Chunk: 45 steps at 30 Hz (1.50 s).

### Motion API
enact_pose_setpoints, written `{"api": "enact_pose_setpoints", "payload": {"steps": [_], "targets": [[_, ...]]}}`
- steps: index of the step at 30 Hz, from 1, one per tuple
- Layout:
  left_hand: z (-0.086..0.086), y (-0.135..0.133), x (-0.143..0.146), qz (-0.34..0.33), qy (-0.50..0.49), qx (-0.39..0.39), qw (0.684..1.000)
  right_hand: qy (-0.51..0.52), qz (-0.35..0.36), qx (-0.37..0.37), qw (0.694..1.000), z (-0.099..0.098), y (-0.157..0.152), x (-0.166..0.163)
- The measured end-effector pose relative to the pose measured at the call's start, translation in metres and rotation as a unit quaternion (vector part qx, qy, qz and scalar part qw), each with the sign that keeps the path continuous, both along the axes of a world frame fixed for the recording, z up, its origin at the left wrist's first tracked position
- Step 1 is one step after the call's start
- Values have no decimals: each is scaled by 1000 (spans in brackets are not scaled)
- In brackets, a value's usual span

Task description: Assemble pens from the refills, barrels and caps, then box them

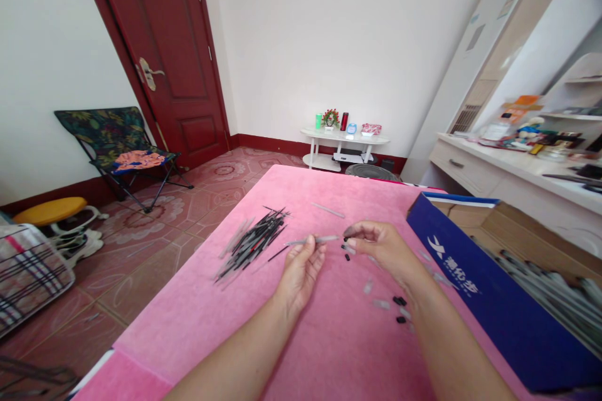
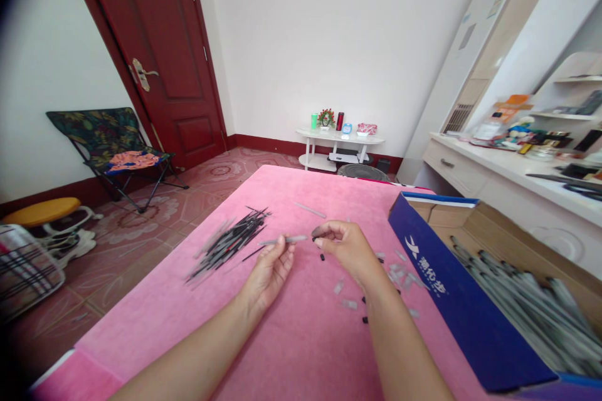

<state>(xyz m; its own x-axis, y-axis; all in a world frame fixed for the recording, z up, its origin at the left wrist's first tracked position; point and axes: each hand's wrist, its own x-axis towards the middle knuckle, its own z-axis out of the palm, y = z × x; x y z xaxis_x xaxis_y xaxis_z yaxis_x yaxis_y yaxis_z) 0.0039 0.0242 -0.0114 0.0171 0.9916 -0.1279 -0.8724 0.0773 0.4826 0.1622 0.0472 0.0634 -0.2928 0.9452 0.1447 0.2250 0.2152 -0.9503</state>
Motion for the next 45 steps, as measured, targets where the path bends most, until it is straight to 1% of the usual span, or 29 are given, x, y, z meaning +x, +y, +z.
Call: {"api": "enact_pose_setpoints", "payload": {"steps": [6, 12, 19, 27, 33, 35, 38, 40, 42, 45], "targets": [[0, -1, 0, 1, 9, 4, 1000, -9, -23, 22, 999, -3, 3, -2], [1, -1, 0, -3, 25, 12, 1000, -24, -20, 25, 999, -3, 3, -4], [2, -2, 1, 7, 57, 2, 998, -41, -32, 35, 998, -4, 3, -7], [-1, -2, 2, 10, 77, 24, 997, -32, -58, 40, 997, -7, 2, -9], [0, -2, 2, 27, 75, 32, 996, -100, -91, 45, 990, -16, 3, -14], [0, -2, 2, 30, 71, 27, 997, -114, -79, 55, 989, -18, 4, -14], [0, -1, 2, 35, 64, 20, 997, -113, -49, 97, 988, -19, 4, -15], [0, 0, 1, 37, 63, 18, 997, -125, -41, 117, 984, -19, 3, -15], [1, 0, 1, 39, 62, 18, 997, -155, -47, 122, 979, -19, 1, -15], [1, 0, 1, 42, 57, 16, 997, -185, -53, 106, 976, -19, 1, -15]]}}
